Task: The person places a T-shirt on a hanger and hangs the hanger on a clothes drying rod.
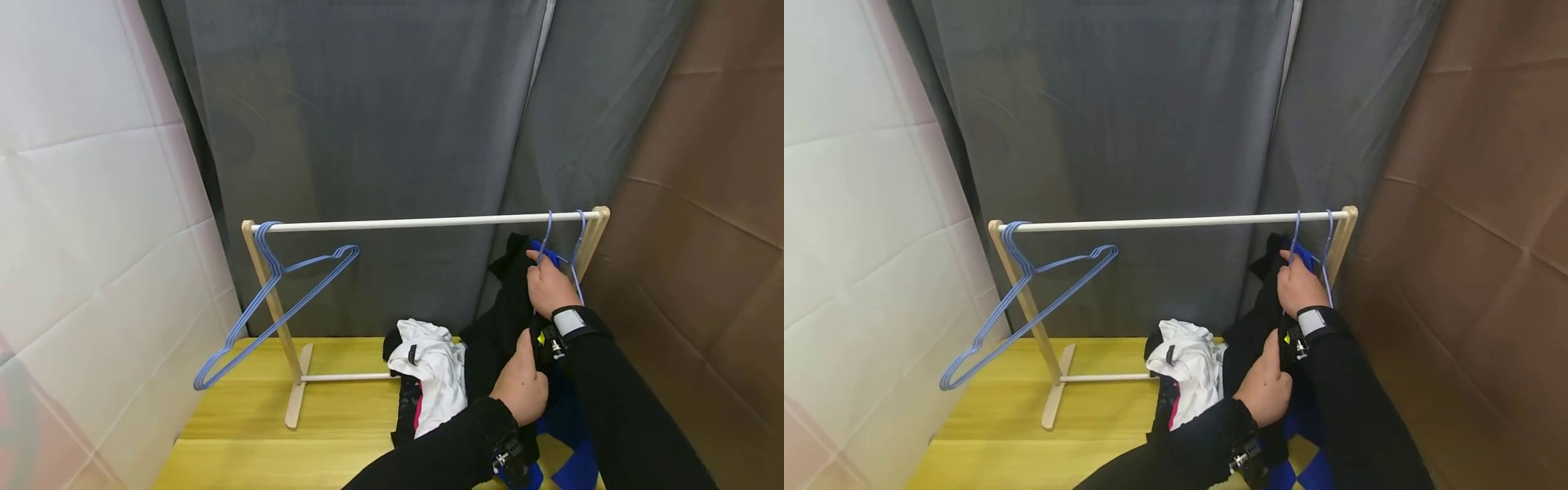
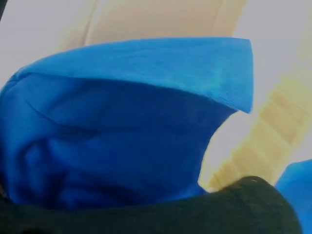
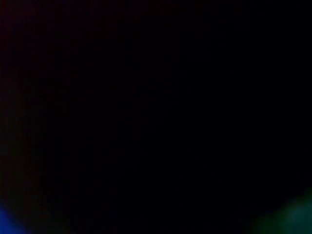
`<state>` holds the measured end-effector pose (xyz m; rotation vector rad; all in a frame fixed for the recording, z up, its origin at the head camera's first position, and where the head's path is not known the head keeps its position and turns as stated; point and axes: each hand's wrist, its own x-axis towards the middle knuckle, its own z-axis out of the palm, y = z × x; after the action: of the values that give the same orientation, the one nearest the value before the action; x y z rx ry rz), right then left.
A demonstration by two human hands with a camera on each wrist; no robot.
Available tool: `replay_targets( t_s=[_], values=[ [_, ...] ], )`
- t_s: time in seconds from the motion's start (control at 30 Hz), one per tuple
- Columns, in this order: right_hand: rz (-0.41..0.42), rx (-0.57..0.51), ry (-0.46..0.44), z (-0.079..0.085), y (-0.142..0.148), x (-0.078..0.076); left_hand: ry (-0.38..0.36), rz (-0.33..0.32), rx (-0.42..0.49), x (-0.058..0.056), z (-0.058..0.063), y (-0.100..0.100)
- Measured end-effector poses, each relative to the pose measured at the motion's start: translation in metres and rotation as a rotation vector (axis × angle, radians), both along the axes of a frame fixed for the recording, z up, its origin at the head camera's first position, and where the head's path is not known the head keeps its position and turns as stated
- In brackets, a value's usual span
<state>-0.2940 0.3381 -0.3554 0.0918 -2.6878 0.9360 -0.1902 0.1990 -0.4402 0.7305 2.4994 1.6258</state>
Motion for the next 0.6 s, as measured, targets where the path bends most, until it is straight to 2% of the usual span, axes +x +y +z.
replay_targets(
  t_s=[0.2, 0.33, 0.47, 0.6],
  values=[
    [0.001, -0.002, -0.013, -0.002, 0.003, -0.003, 0.012, -0.004, 0.01, 0.003, -0.007, -0.002],
    [0.012, 0.003, -0.03, -0.01, 0.013, -0.01, -0.025, -0.014, -0.001, 0.0, -0.01, 0.001],
    [0.028, 0.013, -0.061, -0.019, 0.028, -0.014, -0.037, -0.057, -0.053, -0.007, -0.012, 0.003],
    [0.014, 0.03, -0.096, -0.025, 0.05, -0.008, 0.013, -0.12, -0.116, -0.014, -0.01, -0.004]
  ],
)
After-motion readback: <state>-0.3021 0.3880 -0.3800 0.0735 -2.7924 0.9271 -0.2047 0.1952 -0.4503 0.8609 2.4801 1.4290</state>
